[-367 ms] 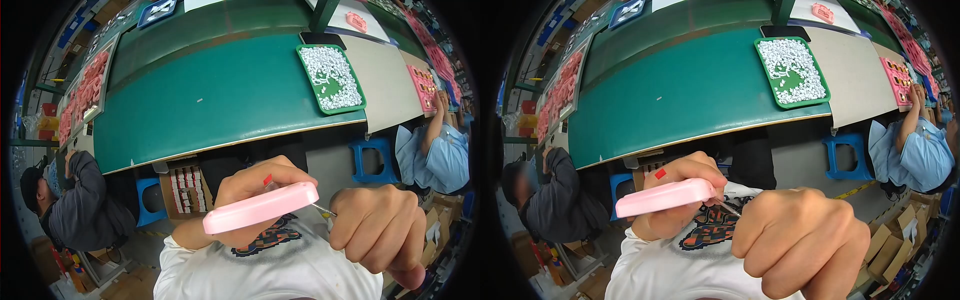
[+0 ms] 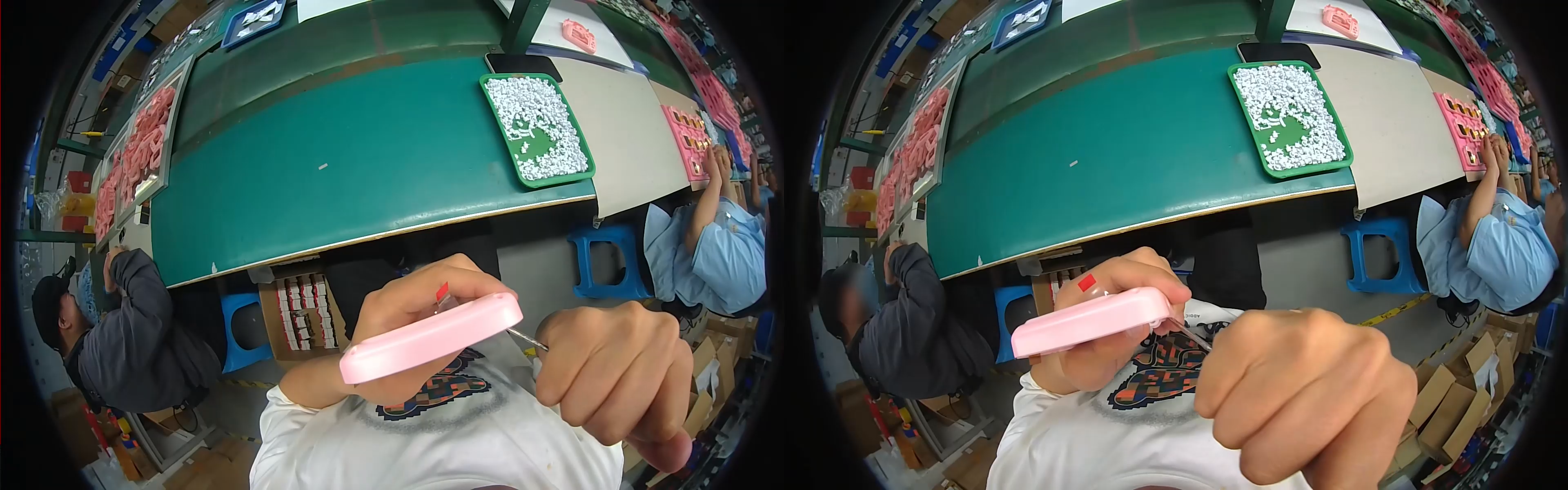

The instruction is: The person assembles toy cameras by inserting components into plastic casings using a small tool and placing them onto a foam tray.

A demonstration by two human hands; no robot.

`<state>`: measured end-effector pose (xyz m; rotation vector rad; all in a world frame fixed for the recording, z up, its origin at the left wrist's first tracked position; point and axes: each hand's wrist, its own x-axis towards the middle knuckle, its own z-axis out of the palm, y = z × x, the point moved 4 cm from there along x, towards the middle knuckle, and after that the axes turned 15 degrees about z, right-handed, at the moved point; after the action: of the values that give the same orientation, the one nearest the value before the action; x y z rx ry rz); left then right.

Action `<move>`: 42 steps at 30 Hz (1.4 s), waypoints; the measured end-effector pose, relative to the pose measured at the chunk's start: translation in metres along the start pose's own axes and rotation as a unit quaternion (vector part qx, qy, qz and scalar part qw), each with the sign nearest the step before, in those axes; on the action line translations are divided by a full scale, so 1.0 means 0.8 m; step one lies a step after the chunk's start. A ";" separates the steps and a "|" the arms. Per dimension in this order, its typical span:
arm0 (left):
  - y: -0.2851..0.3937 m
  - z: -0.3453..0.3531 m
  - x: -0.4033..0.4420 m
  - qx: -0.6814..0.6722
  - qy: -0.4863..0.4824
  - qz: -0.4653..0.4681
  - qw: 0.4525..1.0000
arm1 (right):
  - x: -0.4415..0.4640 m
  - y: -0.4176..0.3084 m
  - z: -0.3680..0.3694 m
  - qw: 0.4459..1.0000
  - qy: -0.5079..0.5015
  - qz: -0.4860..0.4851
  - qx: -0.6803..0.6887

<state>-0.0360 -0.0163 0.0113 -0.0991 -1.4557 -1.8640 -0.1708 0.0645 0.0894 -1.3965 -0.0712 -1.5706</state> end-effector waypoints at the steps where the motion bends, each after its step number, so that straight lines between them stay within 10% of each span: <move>1: -0.001 -0.001 0.000 -0.002 -0.004 -0.001 1.000 | 0.000 0.002 0.000 1.000 -0.001 0.008 0.007; 9: -0.006 -0.004 0.001 -0.015 0.026 0.002 1.000 | -0.006 0.005 -0.003 0.996 0.088 0.011 0.008; 15: -0.048 -0.065 0.006 0.364 -0.050 -0.076 0.927 | -0.026 -0.008 -0.042 0.948 0.165 0.029 -0.272; 21: -0.065 -0.079 0.037 0.588 -0.167 -0.108 0.784 | -0.050 0.033 -0.086 0.541 0.120 0.258 -0.791; 31: -0.091 -0.052 0.088 0.540 -0.141 -0.111 0.822 | -0.114 -0.004 -0.181 0.454 0.155 0.334 -0.811; 42: -0.102 -0.129 0.062 0.470 -0.016 -0.100 0.877 | -0.367 -0.375 -0.447 0.308 0.659 0.336 -0.598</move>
<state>-0.0809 -0.1248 -0.0659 0.5080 -2.2981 -1.1038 -0.6773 0.1771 -0.0977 -0.1733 2.7467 -1.3142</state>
